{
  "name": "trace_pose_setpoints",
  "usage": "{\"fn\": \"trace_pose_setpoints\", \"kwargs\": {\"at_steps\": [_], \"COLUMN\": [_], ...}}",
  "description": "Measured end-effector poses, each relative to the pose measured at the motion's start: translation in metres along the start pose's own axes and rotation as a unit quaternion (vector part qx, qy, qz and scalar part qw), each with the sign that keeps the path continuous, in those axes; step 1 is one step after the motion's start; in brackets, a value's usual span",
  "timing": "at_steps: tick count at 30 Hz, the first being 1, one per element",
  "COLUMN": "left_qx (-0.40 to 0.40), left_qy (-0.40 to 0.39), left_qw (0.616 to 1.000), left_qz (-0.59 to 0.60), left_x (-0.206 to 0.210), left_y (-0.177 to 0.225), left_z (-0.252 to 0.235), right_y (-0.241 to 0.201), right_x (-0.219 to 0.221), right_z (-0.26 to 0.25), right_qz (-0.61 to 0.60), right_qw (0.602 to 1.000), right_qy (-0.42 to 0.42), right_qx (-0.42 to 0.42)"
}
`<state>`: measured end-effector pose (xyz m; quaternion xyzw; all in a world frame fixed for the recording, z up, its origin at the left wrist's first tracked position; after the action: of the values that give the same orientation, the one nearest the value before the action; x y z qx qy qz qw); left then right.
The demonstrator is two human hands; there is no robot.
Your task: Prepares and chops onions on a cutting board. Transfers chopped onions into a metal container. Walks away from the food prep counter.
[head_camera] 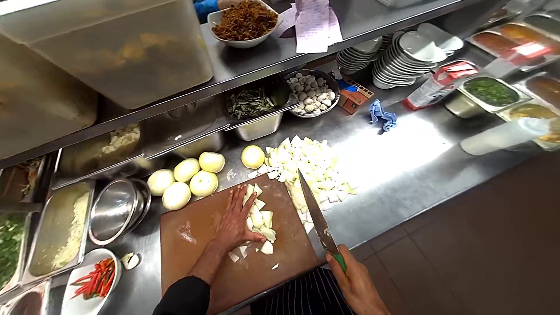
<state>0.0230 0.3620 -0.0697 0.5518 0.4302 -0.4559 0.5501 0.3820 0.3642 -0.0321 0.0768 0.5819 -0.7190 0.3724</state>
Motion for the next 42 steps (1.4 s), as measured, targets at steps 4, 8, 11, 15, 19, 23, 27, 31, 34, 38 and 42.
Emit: {"fn": "trace_pose_setpoints", "kwargs": {"at_steps": [4, 8, 11, 15, 19, 23, 27, 31, 34, 38, 42], "left_qx": [-0.016, -0.025, -0.02, -0.007, -0.029, -0.176, -0.312, -0.32, -0.259, -0.306, -0.426], "left_qy": [0.037, 0.024, 0.014, -0.003, 0.064, 0.161, 0.105, 0.121, 0.172, 0.166, 0.03], "left_qw": [0.999, 0.999, 1.0, 1.0, 0.996, 0.967, 0.944, 0.94, 0.944, 0.935, 0.902], "left_qz": [-0.016, -0.018, -0.009, -0.008, 0.056, 0.086, -0.018, 0.002, 0.113, 0.07, -0.063], "left_x": [0.009, 0.017, 0.019, 0.019, -0.024, -0.04, 0.005, 0.021, 0.025, -0.021, -0.008], "left_y": [0.038, 0.077, 0.097, 0.124, 0.112, 0.043, 0.064, 0.133, 0.162, 0.101, 0.024], "left_z": [-0.045, -0.097, -0.125, -0.149, -0.124, 0.03, 0.11, 0.005, -0.077, -0.108, -0.104], "right_y": [0.018, 0.032, 0.041, 0.045, 0.042, 0.05, 0.068, 0.076, 0.07, 0.058, 0.065], "right_x": [-0.021, -0.036, -0.042, -0.046, -0.06, -0.09, -0.124, -0.136, -0.129, -0.129, -0.135], "right_z": [-0.013, -0.033, -0.048, -0.064, -0.075, -0.083, -0.095, -0.107, -0.111, -0.112, -0.106], "right_qz": [-0.064, -0.092, -0.104, -0.102, -0.09, -0.093, -0.053, 0.005, -0.017, -0.129, -0.185], "right_qw": [0.995, 0.987, 0.985, 0.983, 0.983, 0.975, 0.967, 0.976, 0.983, 0.98, 0.97], "right_qy": [0.072, 0.113, 0.128, 0.138, 0.148, 0.194, 0.23, 0.185, 0.155, 0.123, 0.117], "right_qx": [0.037, 0.063, 0.059, 0.065, 0.062, 0.047, 0.09, 0.116, 0.093, 0.09, 0.104]}}
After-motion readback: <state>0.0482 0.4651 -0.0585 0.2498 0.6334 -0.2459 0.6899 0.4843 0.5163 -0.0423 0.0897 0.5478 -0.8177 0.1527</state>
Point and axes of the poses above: each hand's wrist, its own z-axis away from the middle knuckle, its own x-axis out of the palm, y = z × x, the point moved 6 cm from there along -z, towards the middle knuckle, and after that the axes turned 8 degrees about -z, right-handed, at the moved point
